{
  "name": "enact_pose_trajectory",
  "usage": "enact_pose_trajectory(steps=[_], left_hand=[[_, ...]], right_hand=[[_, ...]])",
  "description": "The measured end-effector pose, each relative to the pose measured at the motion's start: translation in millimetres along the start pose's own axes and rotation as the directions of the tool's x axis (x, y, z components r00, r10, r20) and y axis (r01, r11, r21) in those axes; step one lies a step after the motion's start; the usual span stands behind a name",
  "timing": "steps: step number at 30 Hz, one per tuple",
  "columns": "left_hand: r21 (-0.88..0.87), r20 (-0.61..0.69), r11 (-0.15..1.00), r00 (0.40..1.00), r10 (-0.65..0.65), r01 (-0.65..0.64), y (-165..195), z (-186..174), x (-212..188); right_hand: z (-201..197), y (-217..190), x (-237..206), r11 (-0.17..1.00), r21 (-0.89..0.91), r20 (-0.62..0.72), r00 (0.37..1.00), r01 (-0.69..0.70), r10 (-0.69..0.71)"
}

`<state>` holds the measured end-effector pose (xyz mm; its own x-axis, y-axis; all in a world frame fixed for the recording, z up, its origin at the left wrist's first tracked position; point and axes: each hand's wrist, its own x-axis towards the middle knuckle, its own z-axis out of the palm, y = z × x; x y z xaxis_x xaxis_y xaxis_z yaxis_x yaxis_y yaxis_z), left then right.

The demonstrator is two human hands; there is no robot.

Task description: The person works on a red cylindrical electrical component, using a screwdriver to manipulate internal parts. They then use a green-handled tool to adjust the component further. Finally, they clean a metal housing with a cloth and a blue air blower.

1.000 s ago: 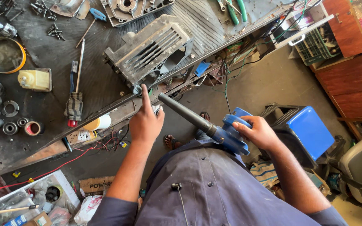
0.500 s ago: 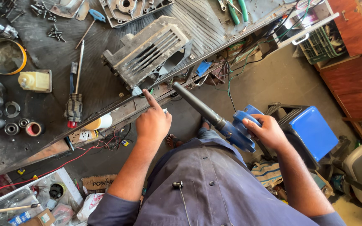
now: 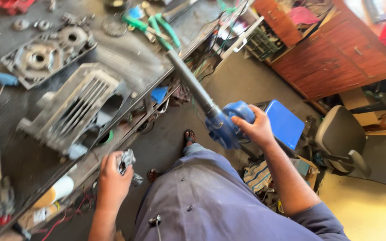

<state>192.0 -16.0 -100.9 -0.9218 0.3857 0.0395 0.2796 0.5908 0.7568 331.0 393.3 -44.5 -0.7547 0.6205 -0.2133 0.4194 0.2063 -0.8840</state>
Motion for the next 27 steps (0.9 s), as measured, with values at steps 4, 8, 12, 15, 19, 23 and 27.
enact_pose_trajectory(steps=[4, 8, 12, 15, 19, 23, 27], left_hand=[[-0.049, 0.060, 0.993, 0.993, -0.105, 0.108, 17, 17, 25], [0.000, 0.085, 0.966, 0.963, -0.257, 0.258, 47, 45, 60], [0.031, 0.034, 0.952, 0.952, -0.306, 0.305, 74, 83, 102], [0.041, 0.025, 0.933, 0.933, -0.358, 0.357, 90, 117, 136], [-0.147, 0.013, 0.942, 0.952, -0.305, 0.303, 103, 155, 175], [-0.504, 0.089, 0.766, 0.907, -0.412, 0.398, 127, 169, 189], [-0.792, 0.085, 0.514, 0.894, -0.440, 0.329, 157, 162, 187]], right_hand=[[-46, -9, 50, 0.979, 0.127, -0.208, 0.969, 0.163, -0.134], [-103, -18, 123, 0.955, 0.129, -0.360, 0.910, 0.268, -0.207], [-172, -32, 220, 0.954, -0.019, -0.385, 0.878, 0.299, -0.283], [-225, -37, 305, 0.912, -0.147, -0.383, 0.828, 0.383, -0.410], [-276, -43, 428, 0.872, -0.231, -0.406, 0.772, 0.432, -0.490], [-289, -74, 553, 0.827, 0.023, -0.341, 0.782, 0.561, -0.521], [-263, -113, 635, 0.890, 0.123, -0.248, 0.882, 0.439, -0.401]])
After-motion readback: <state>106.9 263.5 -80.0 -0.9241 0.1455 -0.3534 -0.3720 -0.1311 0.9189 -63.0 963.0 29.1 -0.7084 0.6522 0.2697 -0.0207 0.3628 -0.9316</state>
